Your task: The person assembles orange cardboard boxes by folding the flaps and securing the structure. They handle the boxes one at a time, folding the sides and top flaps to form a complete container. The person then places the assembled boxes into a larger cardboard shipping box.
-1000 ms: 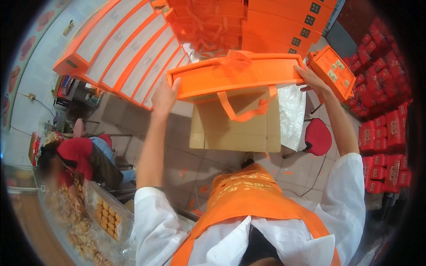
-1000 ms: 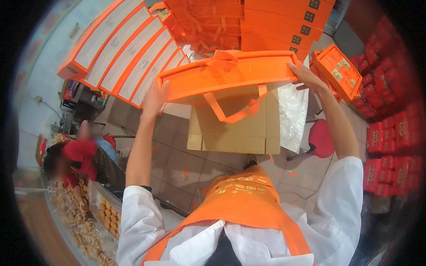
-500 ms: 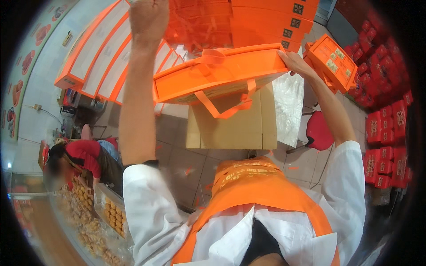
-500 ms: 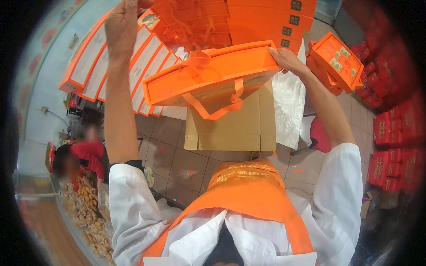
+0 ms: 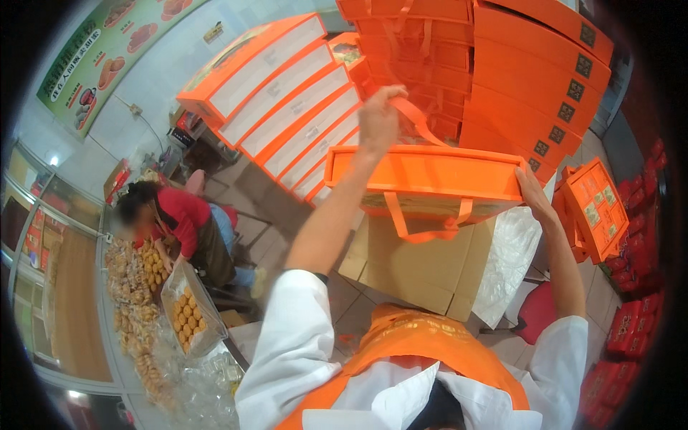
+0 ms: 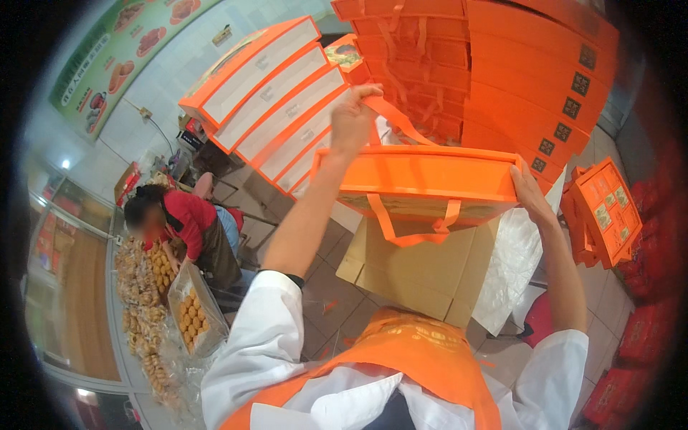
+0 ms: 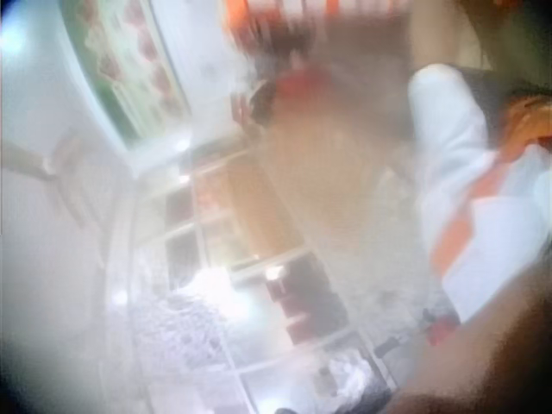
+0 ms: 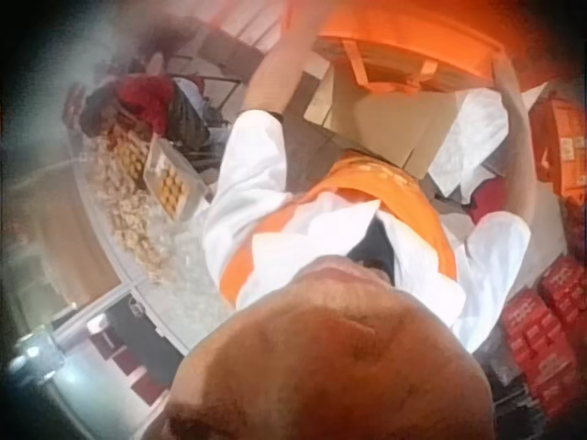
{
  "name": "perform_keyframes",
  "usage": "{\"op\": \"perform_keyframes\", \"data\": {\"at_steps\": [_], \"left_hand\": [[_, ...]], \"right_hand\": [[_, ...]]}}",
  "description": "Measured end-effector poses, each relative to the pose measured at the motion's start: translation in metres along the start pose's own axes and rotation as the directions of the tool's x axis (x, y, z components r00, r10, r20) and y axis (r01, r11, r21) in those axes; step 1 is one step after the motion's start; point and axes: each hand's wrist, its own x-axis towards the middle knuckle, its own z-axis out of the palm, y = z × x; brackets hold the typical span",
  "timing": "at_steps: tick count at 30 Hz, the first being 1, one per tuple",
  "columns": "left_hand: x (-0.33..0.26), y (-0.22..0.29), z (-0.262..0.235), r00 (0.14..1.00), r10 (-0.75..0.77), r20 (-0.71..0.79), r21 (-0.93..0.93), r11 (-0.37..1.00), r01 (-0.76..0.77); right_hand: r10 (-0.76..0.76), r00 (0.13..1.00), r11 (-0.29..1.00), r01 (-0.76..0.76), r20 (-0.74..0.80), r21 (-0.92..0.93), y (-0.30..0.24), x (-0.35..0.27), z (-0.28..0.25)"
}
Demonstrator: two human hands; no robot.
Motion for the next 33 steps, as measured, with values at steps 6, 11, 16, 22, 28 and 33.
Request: {"op": "perform_keyframes", "data": {"at_steps": [6, 11, 16, 22, 28, 33], "left_hand": [[-0.051, 0.031, -0.033, 0.955, 0.279, 0.101, 0.324, 0.898, -0.297], [-0.218, -0.071, -0.086, 0.699, -0.588, -0.407, 0.266, 0.656, 0.707], [-0.274, -0.057, -0.093, 0.236, -0.972, -0.012, -0.287, 0.229, 0.930], [-0.343, -0.087, -0.117, -0.019, -0.895, 0.446, -0.316, -0.178, 0.932], [-0.326, -0.070, -0.111, 0.063, -0.860, 0.507, -0.446, -0.199, 0.873], [-0.289, -0.043, -0.114, 0.342, -0.822, 0.456, -0.574, 0.021, 0.818]], "right_hand": [[0.106, 0.964, 0.732, -0.242, 0.244, 0.637, 0.012, -0.008, -0.009], [0.316, 0.866, 0.280, -0.475, 0.387, 0.834, 0.097, -0.055, 0.021], [0.426, 0.635, 0.170, -0.756, 0.644, 0.632, 0.144, -0.103, 0.044], [0.358, 0.601, 0.177, -0.795, 0.715, 0.580, 0.174, -0.099, 0.048], [0.298, 0.797, 0.334, -0.602, 0.524, 0.725, 0.153, -0.106, 0.044], [0.272, 0.906, 0.437, -0.418, 0.325, 0.797, 0.123, -0.130, 0.039]]}}
